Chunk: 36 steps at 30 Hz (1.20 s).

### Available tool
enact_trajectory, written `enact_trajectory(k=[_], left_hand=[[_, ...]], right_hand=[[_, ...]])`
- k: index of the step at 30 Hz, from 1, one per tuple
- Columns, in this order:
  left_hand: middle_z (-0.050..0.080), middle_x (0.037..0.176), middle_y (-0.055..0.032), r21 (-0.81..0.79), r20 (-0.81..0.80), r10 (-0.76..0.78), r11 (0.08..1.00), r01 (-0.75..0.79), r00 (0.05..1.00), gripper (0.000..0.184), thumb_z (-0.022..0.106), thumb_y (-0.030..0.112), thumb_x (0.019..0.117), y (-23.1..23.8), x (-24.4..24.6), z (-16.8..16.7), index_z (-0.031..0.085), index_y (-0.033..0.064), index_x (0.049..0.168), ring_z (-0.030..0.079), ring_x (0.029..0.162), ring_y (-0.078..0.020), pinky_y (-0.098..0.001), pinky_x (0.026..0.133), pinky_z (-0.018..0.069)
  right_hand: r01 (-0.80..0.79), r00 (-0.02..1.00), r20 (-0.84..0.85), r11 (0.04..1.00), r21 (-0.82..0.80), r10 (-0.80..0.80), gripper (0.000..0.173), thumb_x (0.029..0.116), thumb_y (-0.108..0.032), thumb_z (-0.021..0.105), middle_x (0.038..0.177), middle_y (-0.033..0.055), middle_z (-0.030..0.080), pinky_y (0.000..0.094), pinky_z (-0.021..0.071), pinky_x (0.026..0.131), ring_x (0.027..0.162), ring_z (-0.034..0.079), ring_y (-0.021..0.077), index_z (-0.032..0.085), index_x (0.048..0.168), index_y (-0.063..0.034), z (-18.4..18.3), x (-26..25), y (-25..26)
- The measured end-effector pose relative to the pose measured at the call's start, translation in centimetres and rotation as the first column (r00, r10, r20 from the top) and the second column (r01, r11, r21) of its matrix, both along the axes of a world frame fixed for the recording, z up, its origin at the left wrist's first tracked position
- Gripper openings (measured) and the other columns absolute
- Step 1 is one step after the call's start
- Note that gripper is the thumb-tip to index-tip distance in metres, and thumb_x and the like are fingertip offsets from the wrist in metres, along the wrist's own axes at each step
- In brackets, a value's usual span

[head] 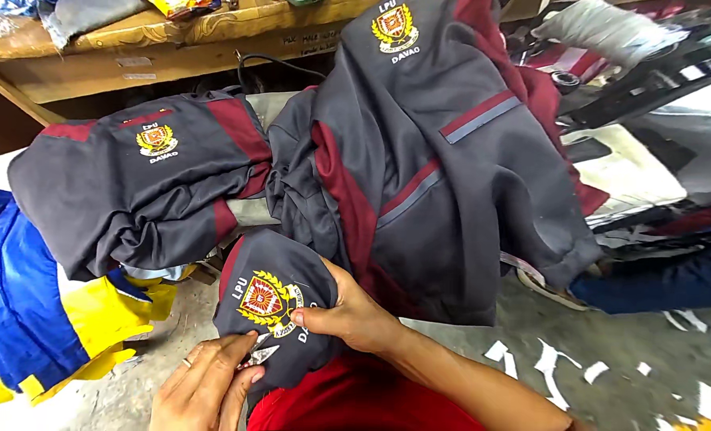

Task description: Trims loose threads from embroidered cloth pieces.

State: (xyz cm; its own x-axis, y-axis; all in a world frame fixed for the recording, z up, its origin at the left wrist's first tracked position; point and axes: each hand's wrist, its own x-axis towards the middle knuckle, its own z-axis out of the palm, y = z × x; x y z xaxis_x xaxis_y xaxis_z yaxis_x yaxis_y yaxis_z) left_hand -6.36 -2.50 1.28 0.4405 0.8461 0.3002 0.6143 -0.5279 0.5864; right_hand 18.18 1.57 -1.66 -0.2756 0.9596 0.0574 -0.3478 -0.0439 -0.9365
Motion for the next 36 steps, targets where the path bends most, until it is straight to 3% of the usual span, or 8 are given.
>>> enact_trajectory(k=[8,36], left_hand=[[0.073,0.105,-0.0076,0.003,0.028,-0.053,0.999,0.053,0.998,0.027,0.064,0.029,0.1019,0.7,-0.3,-0.5,0.075,0.0074,0.114,0.067,0.100,-0.0113,-0.0233,0.087,0.0544],[0.073,0.107,-0.0058,-0.057,0.142,-0.083,0.994,0.091,0.986,0.026,0.065,0.028,0.1015,1.1,-0.6,-1.4,0.075,0.0070,0.114,0.067,0.099,-0.0079,-0.0205,0.085,0.0554]], right_hand=[[0.024,0.982,0.185,0.997,0.067,-0.036,0.069,0.0788,0.004,0.076,0.127,0.0077,0.065,0.0228,0.0539,0.102,0.117,0.064,0.0063,0.046,0.141,0.0074,1.2,0.0,-0.1],[0.001,0.985,0.171,1.000,0.021,-0.005,0.067,0.0788,0.006,0.074,0.126,0.0070,0.066,0.0242,0.0550,0.101,0.116,0.065,0.0077,0.048,0.140,0.0050,1.3,-0.1,0.1]])
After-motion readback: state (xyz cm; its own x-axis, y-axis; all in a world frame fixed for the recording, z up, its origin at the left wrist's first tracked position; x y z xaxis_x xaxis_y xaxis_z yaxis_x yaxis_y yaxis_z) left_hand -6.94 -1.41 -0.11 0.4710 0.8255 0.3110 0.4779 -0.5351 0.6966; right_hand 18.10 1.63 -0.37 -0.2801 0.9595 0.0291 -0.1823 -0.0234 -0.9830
